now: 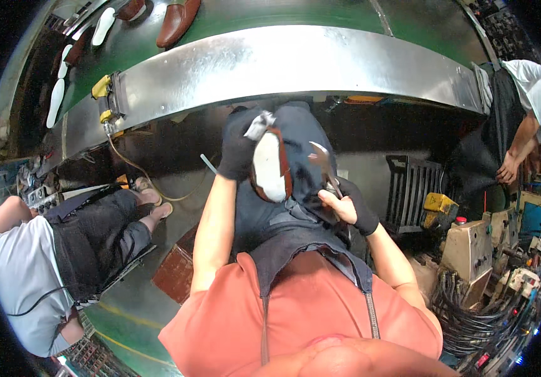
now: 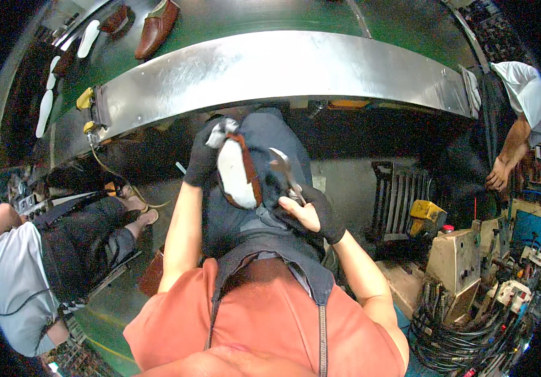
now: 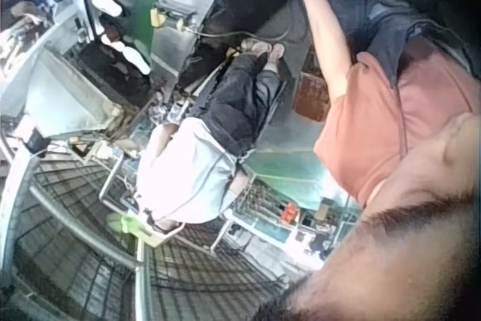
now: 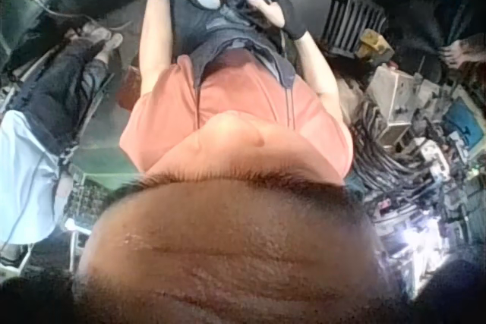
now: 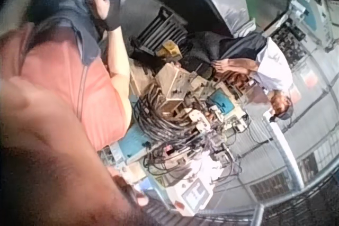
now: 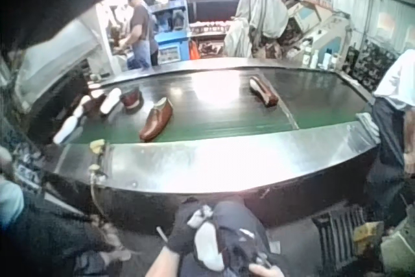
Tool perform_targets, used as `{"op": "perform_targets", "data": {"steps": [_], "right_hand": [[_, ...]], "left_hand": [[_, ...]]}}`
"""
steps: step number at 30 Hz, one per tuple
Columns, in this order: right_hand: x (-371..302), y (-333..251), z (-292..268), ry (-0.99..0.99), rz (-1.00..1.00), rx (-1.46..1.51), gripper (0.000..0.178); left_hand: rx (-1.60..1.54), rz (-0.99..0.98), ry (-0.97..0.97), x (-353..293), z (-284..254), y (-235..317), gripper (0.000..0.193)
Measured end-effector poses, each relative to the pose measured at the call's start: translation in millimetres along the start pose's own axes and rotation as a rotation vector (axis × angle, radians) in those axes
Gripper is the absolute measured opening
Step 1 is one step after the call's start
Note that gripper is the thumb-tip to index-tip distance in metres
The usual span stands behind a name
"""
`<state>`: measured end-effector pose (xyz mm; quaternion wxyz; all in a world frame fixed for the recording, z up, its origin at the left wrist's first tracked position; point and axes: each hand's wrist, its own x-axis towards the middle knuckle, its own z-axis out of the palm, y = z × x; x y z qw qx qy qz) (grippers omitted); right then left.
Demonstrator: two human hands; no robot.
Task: The person uses a hammer to repeatedly tap the sole of a brown shoe held on their lap. They periodically place the shoe on a nearby conveyor belt and retrieve it to continue hammering the sole area.
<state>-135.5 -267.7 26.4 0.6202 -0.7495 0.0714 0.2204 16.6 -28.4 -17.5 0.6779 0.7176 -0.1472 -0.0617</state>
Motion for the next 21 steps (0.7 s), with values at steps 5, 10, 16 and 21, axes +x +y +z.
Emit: {"op": "perform_targets", "data": {"steps": [5, 10, 16, 21], "right_hand": [[13, -17, 16, -0.26, 0.129, 0.283, 0.043], [36, -39, 18, -0.209, -0.022, 0.29, 0.05], [38, -19, 44, -0.088, 0.013, 0.032, 0.042], [38, 27, 51, -0.083, -0.197, -0.181, 0.043]], "left_hand": [[-0.388, -0.045, -0.102, 15, 19, -20, 0.068], [-0.423, -0.093, -0.057, 12, 25, -30, 0.07], [-0.374, 0.01, -0.095, 15, 28, -12, 0.064], [-0.423, -0.044, -0.019, 13, 27, -11, 0.067]]}}
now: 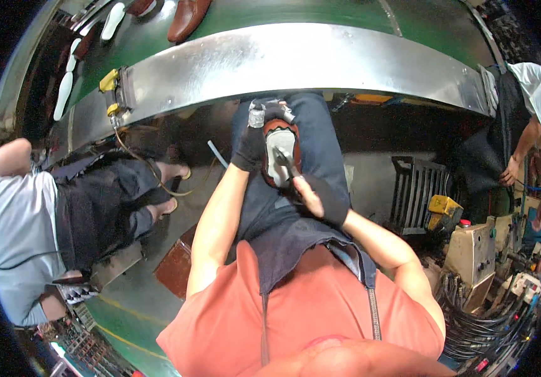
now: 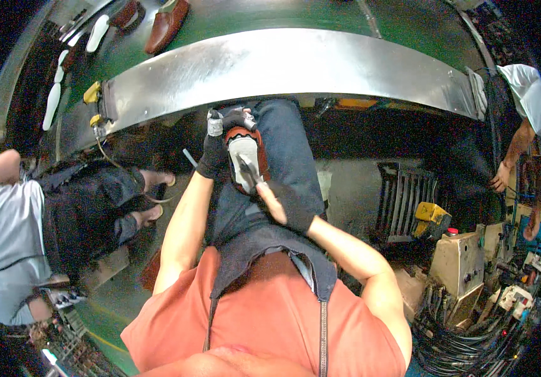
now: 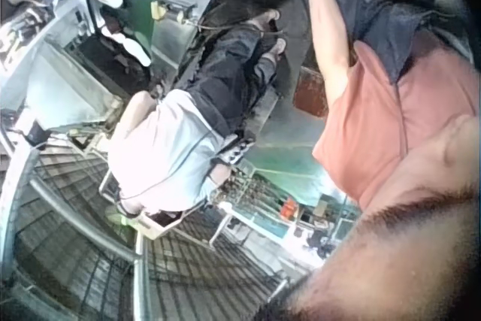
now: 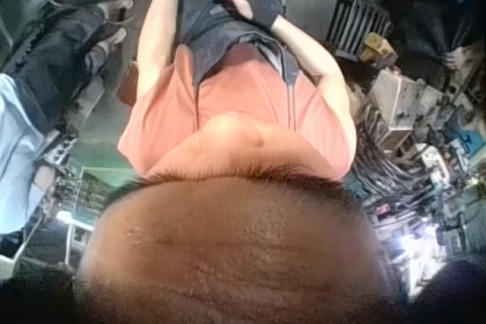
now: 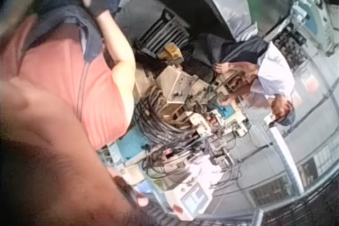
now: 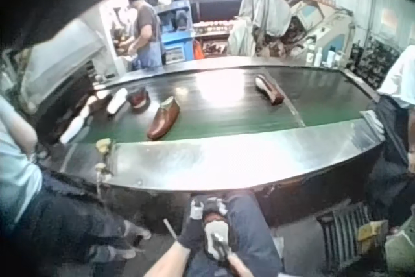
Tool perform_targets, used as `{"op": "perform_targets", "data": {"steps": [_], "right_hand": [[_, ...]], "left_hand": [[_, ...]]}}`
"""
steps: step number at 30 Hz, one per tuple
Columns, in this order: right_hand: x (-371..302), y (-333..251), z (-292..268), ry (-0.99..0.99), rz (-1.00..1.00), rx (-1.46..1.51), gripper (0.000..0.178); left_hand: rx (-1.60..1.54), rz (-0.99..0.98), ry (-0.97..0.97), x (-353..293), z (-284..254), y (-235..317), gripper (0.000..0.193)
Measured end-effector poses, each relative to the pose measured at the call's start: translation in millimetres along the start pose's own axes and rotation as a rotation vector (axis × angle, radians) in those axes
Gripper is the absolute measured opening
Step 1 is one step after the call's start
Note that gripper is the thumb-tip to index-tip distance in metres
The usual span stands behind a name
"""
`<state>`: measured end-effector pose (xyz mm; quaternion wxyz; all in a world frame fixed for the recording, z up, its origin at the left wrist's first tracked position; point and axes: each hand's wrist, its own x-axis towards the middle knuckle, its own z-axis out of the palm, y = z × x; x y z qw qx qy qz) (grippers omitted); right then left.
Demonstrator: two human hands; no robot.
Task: The person uses a hammer to repeatedly tap the sole of a brown shoe held on their lap. They periodically place the shoe on a nearby conveyor belt and retrieve it to continue hammering the sole area.
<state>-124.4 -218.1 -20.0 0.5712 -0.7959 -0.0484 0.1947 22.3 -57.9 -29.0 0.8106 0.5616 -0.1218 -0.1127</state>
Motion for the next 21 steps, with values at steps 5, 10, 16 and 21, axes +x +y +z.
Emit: {"op": "perform_targets", "data": {"steps": [5, 10, 16, 21], "right_hand": [[10, -41, -48, -0.178, 0.071, 0.145, 0.045], [16, -63, -58, -0.258, 0.362, 0.466, 0.041], [24, -1, 29, 0.243, -0.196, -0.052, 0.035], [-6, -14, 4, -0.1, -0.516, -0.296, 0.018]], "left_hand": [[0.027, -0.025, -0.011, -6, 1, 2, 0.066], [0.187, 0.08, -0.121, -4, 19, 23, 0.062], [0.241, 0.145, -0.095, -7, 6, 13, 0.053], [0.6, 0.355, -0.307, -70, -6, 40, 0.065]]}}
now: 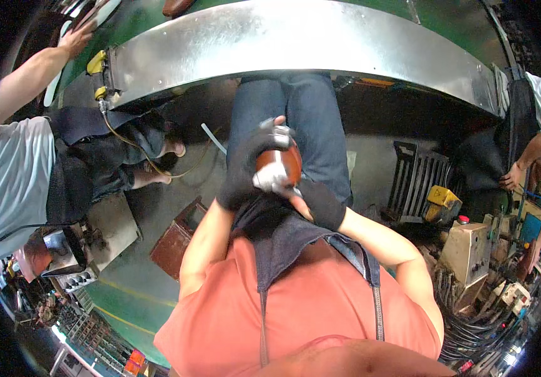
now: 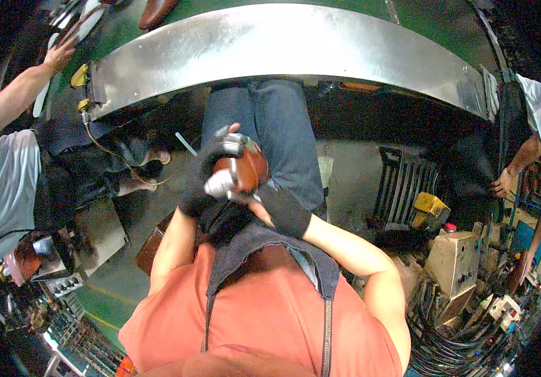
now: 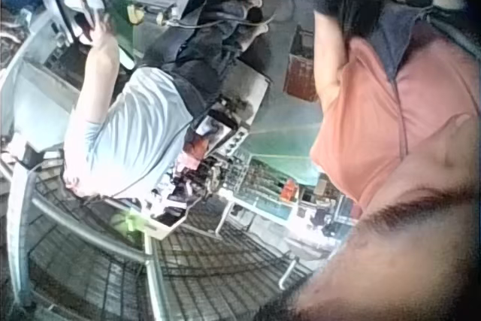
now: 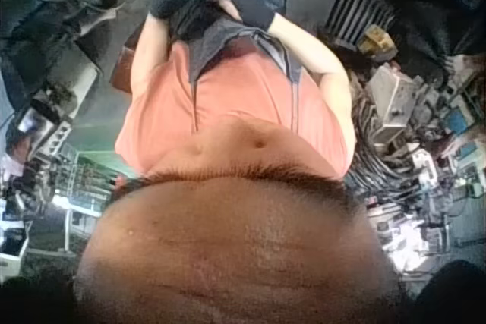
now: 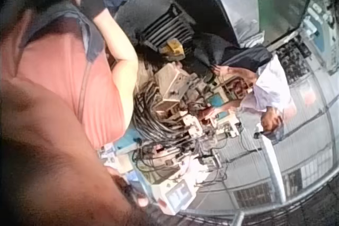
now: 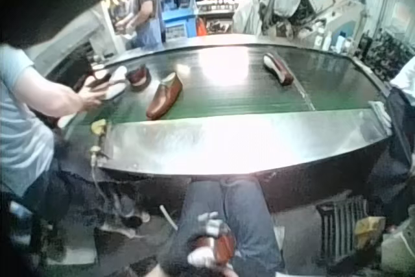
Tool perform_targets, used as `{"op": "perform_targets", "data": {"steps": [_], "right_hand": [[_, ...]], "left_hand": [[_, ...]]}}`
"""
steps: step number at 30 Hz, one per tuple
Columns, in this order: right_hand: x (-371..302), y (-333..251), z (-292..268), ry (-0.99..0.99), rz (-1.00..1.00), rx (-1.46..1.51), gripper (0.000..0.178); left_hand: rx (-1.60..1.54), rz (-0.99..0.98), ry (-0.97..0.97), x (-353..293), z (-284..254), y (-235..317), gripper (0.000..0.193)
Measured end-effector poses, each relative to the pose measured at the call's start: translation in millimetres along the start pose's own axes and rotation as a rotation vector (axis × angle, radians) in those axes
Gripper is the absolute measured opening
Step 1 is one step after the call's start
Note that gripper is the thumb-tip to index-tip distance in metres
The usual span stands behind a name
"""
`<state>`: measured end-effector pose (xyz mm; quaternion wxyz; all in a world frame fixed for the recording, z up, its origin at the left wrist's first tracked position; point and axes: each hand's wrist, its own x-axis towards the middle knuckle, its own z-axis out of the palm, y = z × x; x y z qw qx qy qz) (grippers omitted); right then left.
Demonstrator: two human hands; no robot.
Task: The person uses a hammer to repeatedly tap the sole of a brown shoe held on their lap. They periodically place the shoe on a nearby conveyor belt and retrieve it to continue hammering the sole area.
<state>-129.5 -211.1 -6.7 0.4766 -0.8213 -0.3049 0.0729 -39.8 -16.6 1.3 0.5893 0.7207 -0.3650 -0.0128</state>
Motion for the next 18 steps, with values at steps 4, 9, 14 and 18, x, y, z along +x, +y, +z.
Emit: {"op": "perform_targets", "data": {"steps": [4, 9, 14, 18], "right_hand": [[-50, -2, -10, -0.274, -0.03, -0.082, 0.027], [-67, 11, -9, -0.297, -0.088, -0.118, 0.033], [-74, 13, -18, -0.256, -0.019, -0.125, 0.038], [-49, 17, -34, -0.261, 0.166, -0.034, 0.037]], "left_hand": [[-0.004, -0.41, 0.076, -36, 27, 68, 0.092], [-0.182, -0.53, 0.166, -39, 41, 81, 0.09], [-0.2, -0.388, 0.081, -32, 40, 56, 0.073], [-0.901, -0.615, 0.233, -47, 62, -30, 0.05]]}}
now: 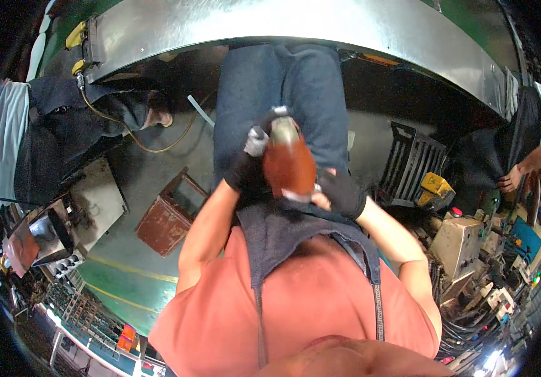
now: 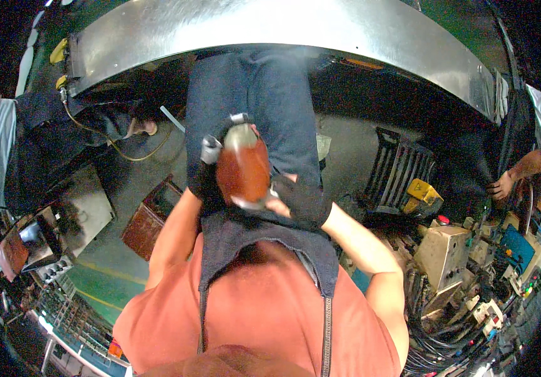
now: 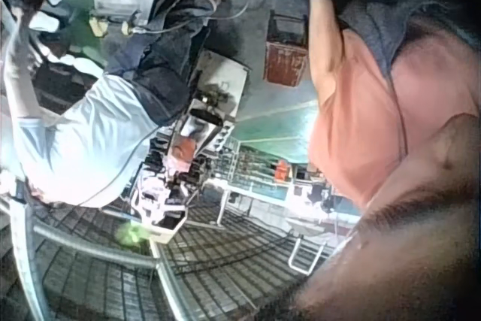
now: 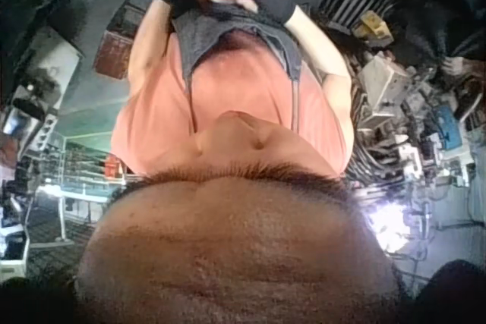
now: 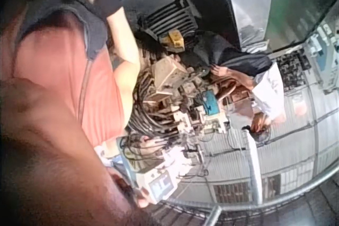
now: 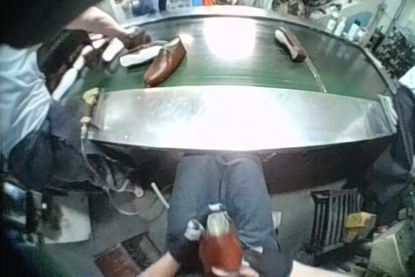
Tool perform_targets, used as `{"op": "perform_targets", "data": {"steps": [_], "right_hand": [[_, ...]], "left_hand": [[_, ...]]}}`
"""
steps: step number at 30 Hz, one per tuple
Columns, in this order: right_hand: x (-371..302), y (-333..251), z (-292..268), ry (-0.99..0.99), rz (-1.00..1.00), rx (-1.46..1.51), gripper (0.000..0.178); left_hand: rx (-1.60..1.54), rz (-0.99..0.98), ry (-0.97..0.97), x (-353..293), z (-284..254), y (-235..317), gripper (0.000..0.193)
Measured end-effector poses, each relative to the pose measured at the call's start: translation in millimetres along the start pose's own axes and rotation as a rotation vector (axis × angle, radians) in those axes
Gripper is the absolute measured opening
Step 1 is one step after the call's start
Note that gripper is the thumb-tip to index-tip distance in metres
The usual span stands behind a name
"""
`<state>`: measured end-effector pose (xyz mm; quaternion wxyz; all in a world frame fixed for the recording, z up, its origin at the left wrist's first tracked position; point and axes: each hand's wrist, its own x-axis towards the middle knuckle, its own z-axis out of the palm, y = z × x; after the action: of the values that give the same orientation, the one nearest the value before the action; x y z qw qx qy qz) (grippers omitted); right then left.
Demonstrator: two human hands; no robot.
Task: The person uses a hammer to repeatedly tap the sole of a brown shoe held on their lap. They periodically place the shoe on a nearby conveyor belt and retrieve it to continue hammering the sole area.
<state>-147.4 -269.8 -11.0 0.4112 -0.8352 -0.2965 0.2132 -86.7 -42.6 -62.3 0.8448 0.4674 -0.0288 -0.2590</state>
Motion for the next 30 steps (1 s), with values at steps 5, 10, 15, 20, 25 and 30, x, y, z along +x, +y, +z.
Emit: {"op": "perform_targets", "data": {"steps": [5, 10, 15, 20, 25, 30], "right_hand": [[67, -47, -80, 0.036, 0.495, 0.614, 0.046], [107, 28, -79, -0.032, 0.677, 0.766, 0.053], [106, 16, -91, -0.024, 0.712, 0.832, 0.048], [89, 38, -108, -0.194, 0.359, 0.136, 0.043], [87, 22, -83, -0.193, 0.234, -0.344, 0.039], [74, 87, -65, -0.26, 0.352, 0.019, 0.047]], "left_hand": [[-0.185, -0.409, 0.228, 40, -9, 59, 0.043], [1.241, 0.131, 0.447, 47, 15, 24, 0.042], [0.308, -0.157, 0.325, 15, 1, 35, 0.04], [0.701, 0.159, 0.265, 7, -14, -46, 0.053], [1.172, 0.044, 0.057, -13, 9, 31, 0.054], [0.47, 0.336, 0.691, 65, -6, -85, 0.038]]}}
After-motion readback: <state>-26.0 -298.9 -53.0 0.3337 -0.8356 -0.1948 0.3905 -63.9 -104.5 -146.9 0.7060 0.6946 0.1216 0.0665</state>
